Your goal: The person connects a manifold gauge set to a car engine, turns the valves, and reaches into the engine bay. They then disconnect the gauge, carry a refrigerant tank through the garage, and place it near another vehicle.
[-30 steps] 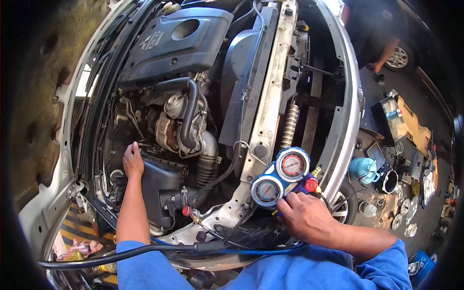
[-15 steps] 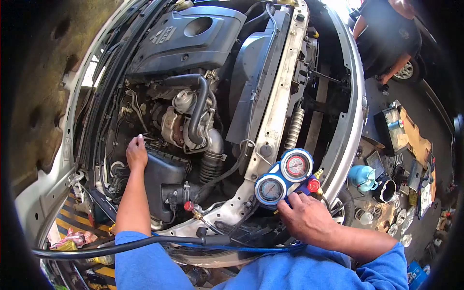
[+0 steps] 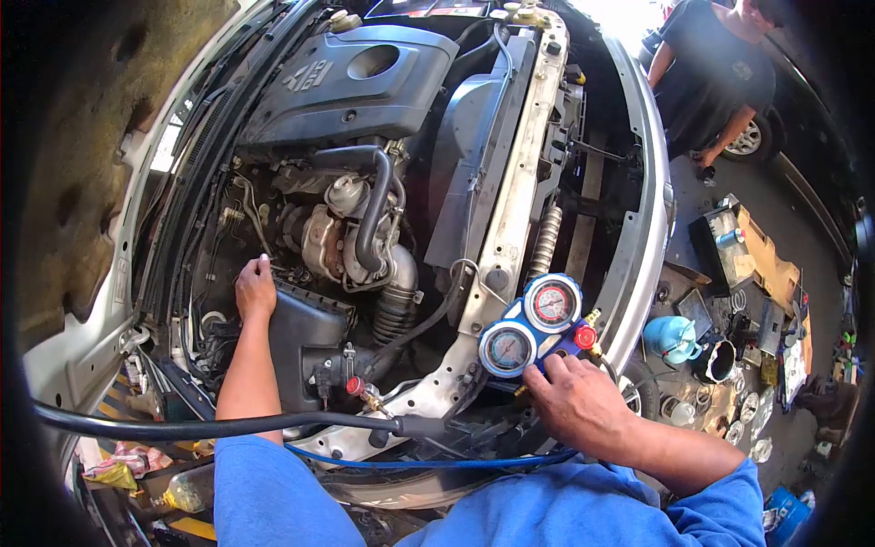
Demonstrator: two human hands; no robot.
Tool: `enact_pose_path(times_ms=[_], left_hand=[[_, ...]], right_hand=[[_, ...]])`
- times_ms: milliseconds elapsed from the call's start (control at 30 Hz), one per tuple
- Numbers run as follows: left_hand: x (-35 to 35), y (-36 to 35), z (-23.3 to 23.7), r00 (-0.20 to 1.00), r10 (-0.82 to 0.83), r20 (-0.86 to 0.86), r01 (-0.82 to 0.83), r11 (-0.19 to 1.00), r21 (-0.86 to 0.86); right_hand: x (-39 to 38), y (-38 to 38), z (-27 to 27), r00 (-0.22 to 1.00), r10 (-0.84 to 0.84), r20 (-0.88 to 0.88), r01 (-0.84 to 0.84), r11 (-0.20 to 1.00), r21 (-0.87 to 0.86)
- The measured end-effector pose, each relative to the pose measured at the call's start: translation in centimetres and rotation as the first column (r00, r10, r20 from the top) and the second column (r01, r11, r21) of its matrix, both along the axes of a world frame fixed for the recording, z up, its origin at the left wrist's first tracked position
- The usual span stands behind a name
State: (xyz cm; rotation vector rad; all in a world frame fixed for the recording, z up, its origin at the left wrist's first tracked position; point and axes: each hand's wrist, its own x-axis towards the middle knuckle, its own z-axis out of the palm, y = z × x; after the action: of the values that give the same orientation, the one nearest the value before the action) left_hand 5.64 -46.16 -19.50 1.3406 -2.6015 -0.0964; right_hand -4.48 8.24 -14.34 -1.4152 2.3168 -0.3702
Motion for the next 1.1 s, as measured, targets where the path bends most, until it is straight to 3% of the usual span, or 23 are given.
enact_pose_path(times_ms=[233, 533, 633, 1100], left_hand=[[0.1, 0.3, 0.3, 1.000, -0.010, -0.003, 0.010, 1.000, -0.001], [0.1, -0.1, 0.1, 0.999, 0.014, 0.035, -0.014, 1.000, 0.013], [0.2, -0.2, -0.3, 1.000, -0.016, -0.017, 0.016, 1.000, -0.020], [0.0, 0.2, 0.3, 1.000, 0.019, 0.010, -0.019, 1.000, 0.014]], right_hand=[[0.4, -0.1, -0.8, 0.973, 0.161, -0.166, -0.172, 0.983, -0.055], [1.1, -0.6, -1.2, 0.972, 0.133, -0.193, -0.138, 0.990, -0.014], [1.2, -0.6, -1.4, 0.958, 0.115, -0.263, -0.140, 0.987, -0.078], [1.5, -0.7, -1.3, 0.966, 0.084, -0.243, -0.108, 0.991, -0.083]])
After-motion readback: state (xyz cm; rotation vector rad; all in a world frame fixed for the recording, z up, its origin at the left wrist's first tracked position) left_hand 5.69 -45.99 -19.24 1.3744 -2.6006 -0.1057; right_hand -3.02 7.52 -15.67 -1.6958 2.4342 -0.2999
